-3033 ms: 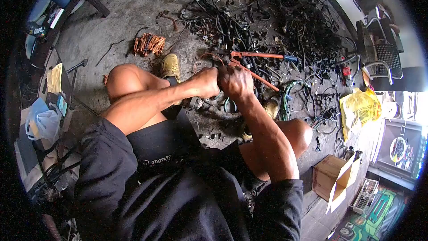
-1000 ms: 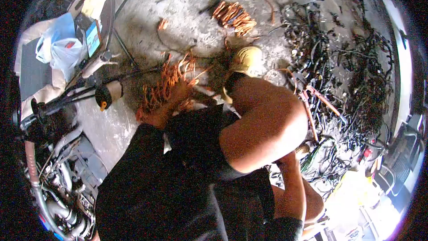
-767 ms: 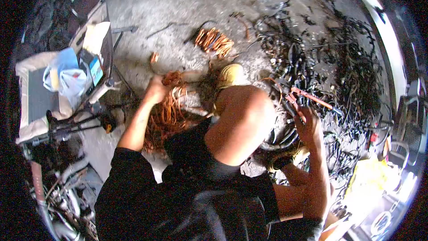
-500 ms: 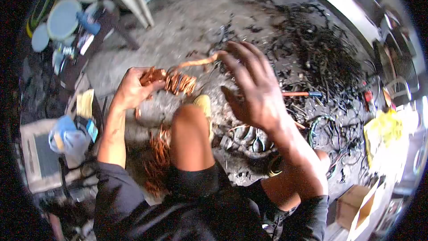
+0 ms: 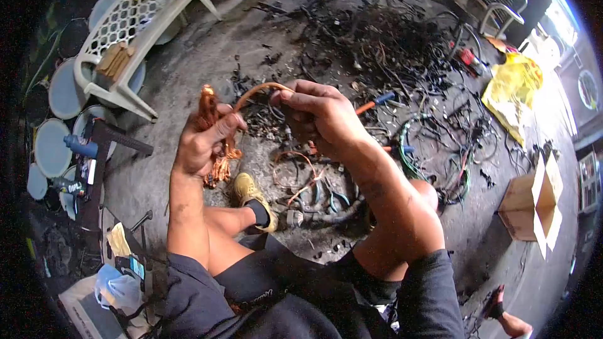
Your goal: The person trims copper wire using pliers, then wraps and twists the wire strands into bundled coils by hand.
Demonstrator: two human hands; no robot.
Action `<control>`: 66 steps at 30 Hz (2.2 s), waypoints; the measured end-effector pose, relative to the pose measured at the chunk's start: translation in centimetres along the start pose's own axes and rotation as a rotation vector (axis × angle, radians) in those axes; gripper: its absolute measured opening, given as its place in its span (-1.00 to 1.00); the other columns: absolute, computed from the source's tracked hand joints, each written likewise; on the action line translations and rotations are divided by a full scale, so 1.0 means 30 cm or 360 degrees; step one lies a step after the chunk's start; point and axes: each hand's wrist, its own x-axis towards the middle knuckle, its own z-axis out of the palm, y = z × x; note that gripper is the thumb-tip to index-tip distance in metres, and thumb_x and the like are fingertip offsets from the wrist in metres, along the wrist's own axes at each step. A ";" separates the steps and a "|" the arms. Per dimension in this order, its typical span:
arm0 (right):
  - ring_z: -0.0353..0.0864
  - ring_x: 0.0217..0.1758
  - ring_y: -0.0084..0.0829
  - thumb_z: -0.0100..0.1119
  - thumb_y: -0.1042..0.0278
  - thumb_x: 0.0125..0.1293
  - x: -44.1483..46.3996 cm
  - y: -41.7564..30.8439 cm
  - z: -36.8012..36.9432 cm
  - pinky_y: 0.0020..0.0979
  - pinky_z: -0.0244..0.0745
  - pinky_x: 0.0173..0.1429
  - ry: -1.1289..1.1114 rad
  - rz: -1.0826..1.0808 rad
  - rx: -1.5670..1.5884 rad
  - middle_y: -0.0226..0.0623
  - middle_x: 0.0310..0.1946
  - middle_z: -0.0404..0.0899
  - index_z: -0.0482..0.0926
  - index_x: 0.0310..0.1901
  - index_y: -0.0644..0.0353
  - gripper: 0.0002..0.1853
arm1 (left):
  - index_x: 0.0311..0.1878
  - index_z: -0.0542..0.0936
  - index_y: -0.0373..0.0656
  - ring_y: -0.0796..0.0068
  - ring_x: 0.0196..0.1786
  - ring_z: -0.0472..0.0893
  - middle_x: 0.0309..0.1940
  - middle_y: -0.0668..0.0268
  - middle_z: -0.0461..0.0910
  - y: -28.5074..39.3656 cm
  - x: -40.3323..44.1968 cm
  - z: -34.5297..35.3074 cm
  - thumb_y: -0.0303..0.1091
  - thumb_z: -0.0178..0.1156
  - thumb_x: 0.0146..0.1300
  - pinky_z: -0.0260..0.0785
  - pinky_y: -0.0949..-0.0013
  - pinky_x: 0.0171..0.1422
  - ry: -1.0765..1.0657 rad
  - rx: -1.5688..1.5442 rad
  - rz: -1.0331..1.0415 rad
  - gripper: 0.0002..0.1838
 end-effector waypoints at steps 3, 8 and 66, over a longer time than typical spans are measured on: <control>0.08 -0.64 -0.71 0.01 0.32 0.39 -0.009 -0.001 -0.004 -0.62 -0.03 -0.56 0.0048 0.0032 0.0113 -0.59 -0.62 0.22 0.53 -0.15 0.27 -0.80 | -0.28 0.55 -0.22 0.76 -0.71 0.24 -0.61 0.44 0.43 -0.041 0.025 0.013 -0.26 0.23 0.26 0.02 0.57 -0.64 0.0003 -0.0244 0.0048 -0.80; 0.07 -0.63 -0.71 -0.06 0.31 0.42 -0.010 0.007 -0.012 -0.64 -0.03 -0.56 -0.0044 0.0198 0.0295 -0.58 -0.59 0.22 0.53 -0.13 0.31 -0.75 | -0.34 0.48 -0.27 0.71 -0.71 0.19 -0.59 0.40 0.35 -0.089 0.029 -0.021 -0.20 0.16 0.31 0.01 0.56 -0.65 -0.0088 -0.0633 0.0030 -0.71; 0.52 -0.57 -0.16 0.25 0.51 -0.01 -0.035 0.084 0.011 -0.26 0.43 -0.53 0.0326 -0.1603 -0.2315 -0.21 -0.60 0.45 0.45 -0.44 0.18 -0.86 | -0.37 0.59 -0.20 0.21 -0.55 0.54 -0.60 0.24 0.49 -0.071 -0.100 0.137 -0.49 0.35 -0.33 0.35 0.28 -0.48 0.0121 0.1343 0.1121 -0.69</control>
